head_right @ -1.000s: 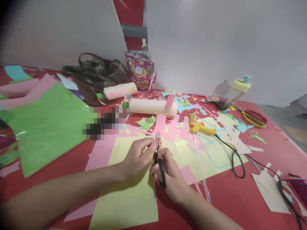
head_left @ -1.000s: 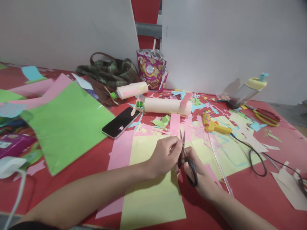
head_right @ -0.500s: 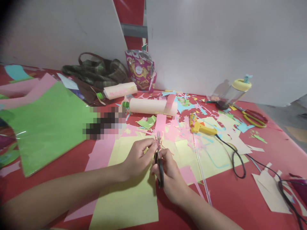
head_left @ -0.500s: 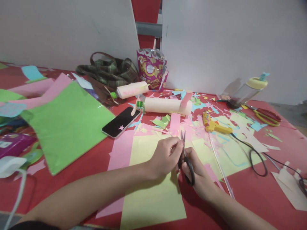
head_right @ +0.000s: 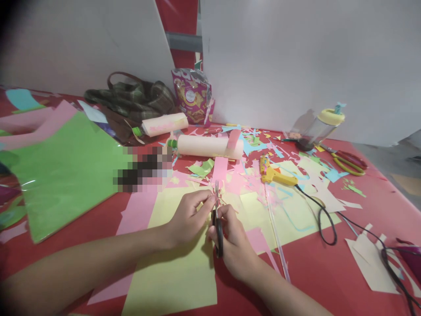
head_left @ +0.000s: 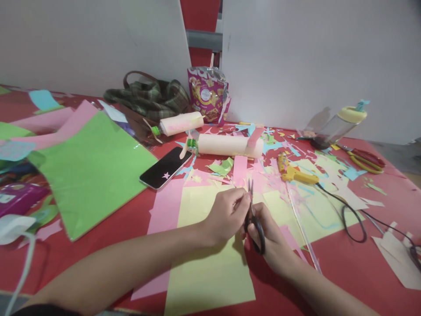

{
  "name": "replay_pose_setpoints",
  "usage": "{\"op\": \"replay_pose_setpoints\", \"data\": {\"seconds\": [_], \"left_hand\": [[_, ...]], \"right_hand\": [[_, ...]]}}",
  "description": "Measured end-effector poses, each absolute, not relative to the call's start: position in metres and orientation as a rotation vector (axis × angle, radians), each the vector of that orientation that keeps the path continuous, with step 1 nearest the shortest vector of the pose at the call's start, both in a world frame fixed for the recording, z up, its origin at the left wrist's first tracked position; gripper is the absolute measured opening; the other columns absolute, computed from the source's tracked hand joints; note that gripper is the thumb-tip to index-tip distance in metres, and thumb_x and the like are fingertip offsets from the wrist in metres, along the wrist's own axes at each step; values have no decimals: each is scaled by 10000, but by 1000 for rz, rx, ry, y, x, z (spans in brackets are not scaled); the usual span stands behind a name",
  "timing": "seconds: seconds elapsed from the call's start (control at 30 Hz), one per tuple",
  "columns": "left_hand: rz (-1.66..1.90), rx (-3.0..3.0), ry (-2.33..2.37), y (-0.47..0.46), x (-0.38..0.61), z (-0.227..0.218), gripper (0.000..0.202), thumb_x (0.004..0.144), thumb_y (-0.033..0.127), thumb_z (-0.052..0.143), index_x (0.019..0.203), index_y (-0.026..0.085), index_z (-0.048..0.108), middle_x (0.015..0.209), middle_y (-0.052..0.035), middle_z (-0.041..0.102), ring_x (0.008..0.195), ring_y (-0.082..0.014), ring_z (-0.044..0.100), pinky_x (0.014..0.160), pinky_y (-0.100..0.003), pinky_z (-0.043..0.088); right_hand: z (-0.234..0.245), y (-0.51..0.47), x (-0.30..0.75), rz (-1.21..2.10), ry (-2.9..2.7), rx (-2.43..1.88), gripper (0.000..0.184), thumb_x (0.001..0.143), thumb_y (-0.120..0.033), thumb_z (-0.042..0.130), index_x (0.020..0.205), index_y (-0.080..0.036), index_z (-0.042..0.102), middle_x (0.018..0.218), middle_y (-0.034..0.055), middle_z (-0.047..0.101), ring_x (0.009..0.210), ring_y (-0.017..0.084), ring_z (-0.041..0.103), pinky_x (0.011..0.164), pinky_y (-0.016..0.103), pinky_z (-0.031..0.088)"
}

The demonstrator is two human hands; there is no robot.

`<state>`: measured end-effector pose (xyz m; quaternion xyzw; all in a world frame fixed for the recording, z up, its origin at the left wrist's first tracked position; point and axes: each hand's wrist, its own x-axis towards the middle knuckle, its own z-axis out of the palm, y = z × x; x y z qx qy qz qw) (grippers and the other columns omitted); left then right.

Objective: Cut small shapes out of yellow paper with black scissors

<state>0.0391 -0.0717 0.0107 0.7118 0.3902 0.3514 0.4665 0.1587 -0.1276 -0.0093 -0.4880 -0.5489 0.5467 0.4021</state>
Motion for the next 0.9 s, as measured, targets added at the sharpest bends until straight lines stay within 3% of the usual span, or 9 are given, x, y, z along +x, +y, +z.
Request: {"op": "replay_pose_setpoints", "data": {"seconds": [0.4,0.57,0.77,0.9], "left_hand": [[865,1655,954,-71,38,12,300,813,242,325,528,162,278,508,52,294,489,-66,311,478,-191,262],[815,1688,895,-71,32,13,306,814,225,320,517,152,339,502,51,309,491,-65,305,485,-190,256],[656,1793,891,-78,20,6,300,808,247,336,524,150,349,499,51,323,486,-63,318,480,-191,258],[628,1860,909,-84,17,0,305,810,265,331,529,149,355,497,48,341,482,-64,327,480,-194,266]], "right_hand": [[-9,-123,160,1450,-1126,-1120,167,797,-377,419,768,-235,337,657,-40,400,547,102,394,518,250,342],[-12,-120,163,1382,-958,-1097,167,746,-333,518,764,-240,380,642,-50,393,516,95,389,493,237,333],[-17,-117,161,1312,-913,-1126,283,633,-191,648,762,-236,399,742,-39,505,588,97,456,541,231,378],[-16,-118,158,1366,-916,-1111,290,629,-176,651,748,-233,392,745,-34,519,573,93,466,468,198,376]]}}
